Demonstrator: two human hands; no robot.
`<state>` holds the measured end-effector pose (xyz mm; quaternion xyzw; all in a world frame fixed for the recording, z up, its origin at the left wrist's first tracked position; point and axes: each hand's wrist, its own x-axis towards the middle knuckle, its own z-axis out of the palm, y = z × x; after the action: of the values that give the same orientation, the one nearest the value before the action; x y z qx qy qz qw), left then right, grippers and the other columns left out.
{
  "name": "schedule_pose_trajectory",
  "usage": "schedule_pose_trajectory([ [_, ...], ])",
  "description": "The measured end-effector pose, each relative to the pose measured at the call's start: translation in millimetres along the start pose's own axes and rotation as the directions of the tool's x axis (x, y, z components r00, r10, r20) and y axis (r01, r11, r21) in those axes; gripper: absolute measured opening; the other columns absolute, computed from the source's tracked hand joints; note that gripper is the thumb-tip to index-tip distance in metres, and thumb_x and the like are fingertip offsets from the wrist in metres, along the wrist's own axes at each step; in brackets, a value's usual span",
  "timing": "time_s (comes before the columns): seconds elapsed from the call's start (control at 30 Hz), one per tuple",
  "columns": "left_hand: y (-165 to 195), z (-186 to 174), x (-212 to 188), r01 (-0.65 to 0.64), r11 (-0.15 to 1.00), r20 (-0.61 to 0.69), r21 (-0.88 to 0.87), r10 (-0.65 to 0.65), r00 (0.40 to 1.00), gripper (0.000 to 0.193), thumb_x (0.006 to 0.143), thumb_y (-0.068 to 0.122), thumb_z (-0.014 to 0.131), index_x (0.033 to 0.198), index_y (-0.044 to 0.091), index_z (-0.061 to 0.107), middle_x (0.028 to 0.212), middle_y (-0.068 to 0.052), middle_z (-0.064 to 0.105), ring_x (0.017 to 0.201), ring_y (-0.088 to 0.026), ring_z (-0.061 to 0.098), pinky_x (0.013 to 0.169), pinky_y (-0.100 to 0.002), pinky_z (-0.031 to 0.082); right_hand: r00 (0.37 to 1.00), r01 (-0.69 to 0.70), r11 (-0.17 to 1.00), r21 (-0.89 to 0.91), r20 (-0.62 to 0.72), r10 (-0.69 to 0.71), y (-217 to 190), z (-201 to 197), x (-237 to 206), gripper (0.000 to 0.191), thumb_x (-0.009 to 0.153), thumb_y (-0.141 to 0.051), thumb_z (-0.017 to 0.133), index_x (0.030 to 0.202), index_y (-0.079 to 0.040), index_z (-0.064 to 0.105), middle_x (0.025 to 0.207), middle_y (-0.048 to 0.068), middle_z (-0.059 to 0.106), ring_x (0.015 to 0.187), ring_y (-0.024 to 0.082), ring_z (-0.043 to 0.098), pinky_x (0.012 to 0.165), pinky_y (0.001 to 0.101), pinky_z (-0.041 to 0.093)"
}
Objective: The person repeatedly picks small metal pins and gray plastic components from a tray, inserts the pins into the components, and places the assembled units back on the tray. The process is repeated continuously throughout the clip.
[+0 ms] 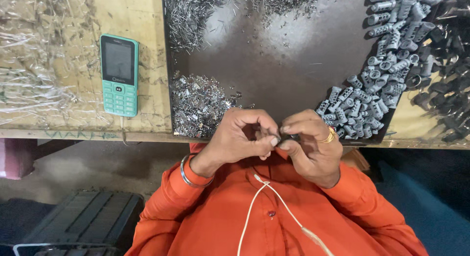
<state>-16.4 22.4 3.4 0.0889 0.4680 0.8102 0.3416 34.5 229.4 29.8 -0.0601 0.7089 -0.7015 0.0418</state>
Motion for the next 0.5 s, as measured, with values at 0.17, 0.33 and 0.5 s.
schedule_pose_trajectory([
  [0.17, -6, -4, 1, 0.021, 0.999, 0.069, -0.044, -0.018, 0.997, 0.007, 0.097, 0.003, 0.075, 0.096, 0.000, 0.068, 0.078, -0.004, 0.070, 0.065, -0.007, 0.069, 0.059, -0.021, 0.055, 0.987, -0.131, 0.948, 0.290, 0.125, 0.099, 5, -1, -3, 0.017, 0.106, -0.007, 0.068, 0.118, -0.003, 0.056, 0.114, 0.009, 0.054, 0.100, 0.015, 0.054, 0.094, 0.0288, 0.050],
  [0.33, -8, -5, -3, -0.007, 0.997, 0.090, -0.082, 0.015, 0.996, 0.007, 0.097, 0.004, 0.074, 0.097, -0.001, 0.069, 0.083, -0.005, 0.071, 0.067, -0.009, 0.071, 0.060, -0.023, 0.058, 0.985, 0.127, 0.960, -0.249, 0.146, -0.092, -27, -10, 27, 0.029, 0.101, -0.018, 0.071, 0.121, -0.001, 0.058, 0.116, 0.009, 0.063, 0.107, 0.025, 0.061, 0.096, 0.0377, 0.051],
  [0.5, -2, -6, -2, -0.043, 0.995, -0.013, -0.084, 0.042, 0.999, 0.007, 0.099, 0.003, 0.073, 0.095, -0.001, 0.069, 0.083, -0.005, 0.071, 0.070, -0.010, 0.071, 0.061, -0.024, 0.059, 0.992, 0.054, -0.055, -0.997, 0.060, -0.110, -56, -69, 74, 0.036, 0.088, -0.029, 0.088, 0.112, -0.005, 0.076, 0.121, 0.016, 0.060, 0.108, 0.038, 0.054, 0.092, 0.0515, 0.042],
])
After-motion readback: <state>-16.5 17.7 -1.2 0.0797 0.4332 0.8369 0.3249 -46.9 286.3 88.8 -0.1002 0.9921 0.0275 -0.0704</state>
